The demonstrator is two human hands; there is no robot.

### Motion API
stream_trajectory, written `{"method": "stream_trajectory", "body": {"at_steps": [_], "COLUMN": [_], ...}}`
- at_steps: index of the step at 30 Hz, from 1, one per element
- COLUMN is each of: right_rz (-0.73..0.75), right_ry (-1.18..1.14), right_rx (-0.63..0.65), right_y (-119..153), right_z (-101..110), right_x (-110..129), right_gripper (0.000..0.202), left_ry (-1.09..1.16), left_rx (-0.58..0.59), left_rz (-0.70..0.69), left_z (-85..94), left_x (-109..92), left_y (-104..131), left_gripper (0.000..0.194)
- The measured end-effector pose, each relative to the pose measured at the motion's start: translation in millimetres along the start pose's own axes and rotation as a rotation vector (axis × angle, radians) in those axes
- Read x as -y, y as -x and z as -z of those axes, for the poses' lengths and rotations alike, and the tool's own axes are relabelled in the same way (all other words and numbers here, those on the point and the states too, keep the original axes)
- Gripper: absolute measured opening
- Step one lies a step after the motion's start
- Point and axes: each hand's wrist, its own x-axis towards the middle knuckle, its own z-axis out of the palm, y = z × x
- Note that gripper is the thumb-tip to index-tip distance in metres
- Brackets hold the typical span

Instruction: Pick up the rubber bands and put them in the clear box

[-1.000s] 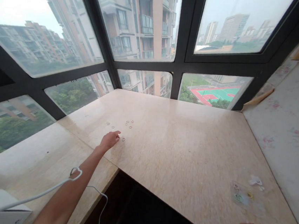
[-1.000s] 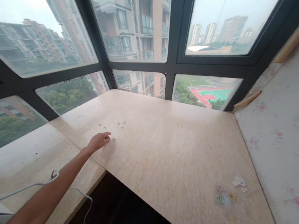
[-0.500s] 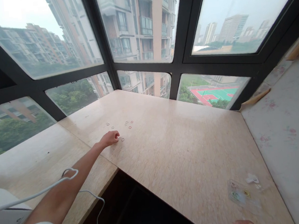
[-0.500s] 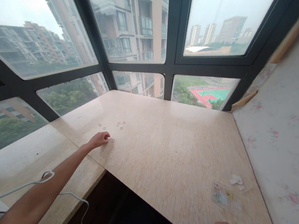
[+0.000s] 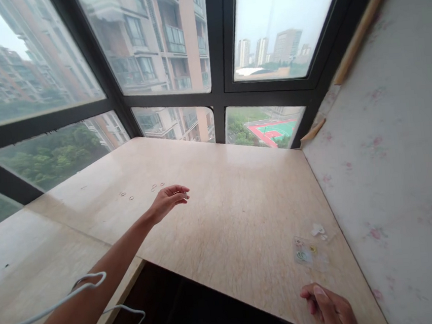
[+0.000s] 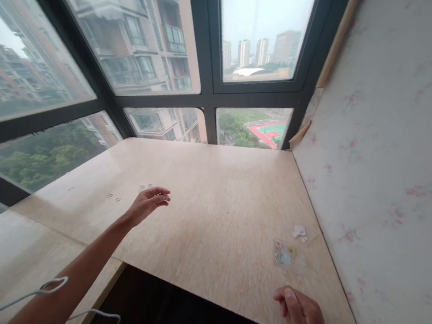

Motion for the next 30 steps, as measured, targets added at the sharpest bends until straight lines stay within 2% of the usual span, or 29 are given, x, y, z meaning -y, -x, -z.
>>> {"method": "stream_trajectory", "body": {"at_steps": [5,10,14,17,19,22,30], "right_rz": [0.098,0.161,0.170,0.167,0.159,0.151,0.156], "right_ry": [0.035,0.036,0.008,-0.018,-0.034,-0.044,-0.041], "right_rx": [-0.058,-0.082,-0.085,-0.074,-0.073,-0.080,-0.068], "right_y": [-0.5,-2.0,-2.8,-2.0,-1.2,-0.7,-1.7], "right_z": [-3.9,-5.6,-4.3,-3.9,-3.8,-3.6,-2.7], "right_x": [3.7,15.2,16.6,16.3,16.8,18.5,23.1], "right_gripper": [0.050,0.049,0.047,0.046,0.046,0.044,0.045], "left_ry": [-0.087,-0.110,-0.138,-0.280,-0.367,-0.459,-0.588], "left_rx": [0.222,0.341,0.505,0.562,0.598,0.650,0.649], "left_rz": [-0.034,-0.055,-0.076,-0.200,-0.295,-0.351,-0.390], "left_z": [-72.4,-153.4,-221.8,-261.9,-279.1,-291.6,-291.7], "left_x": [2.3,18.7,34.0,41.8,45.9,52.0,65.7], "left_y": [-4.9,-4.7,6.4,17.9,23.3,26.6,28.0], "left_gripper": [0.025,0.019,0.019,0.017,0.017,0.021,0.026]}}
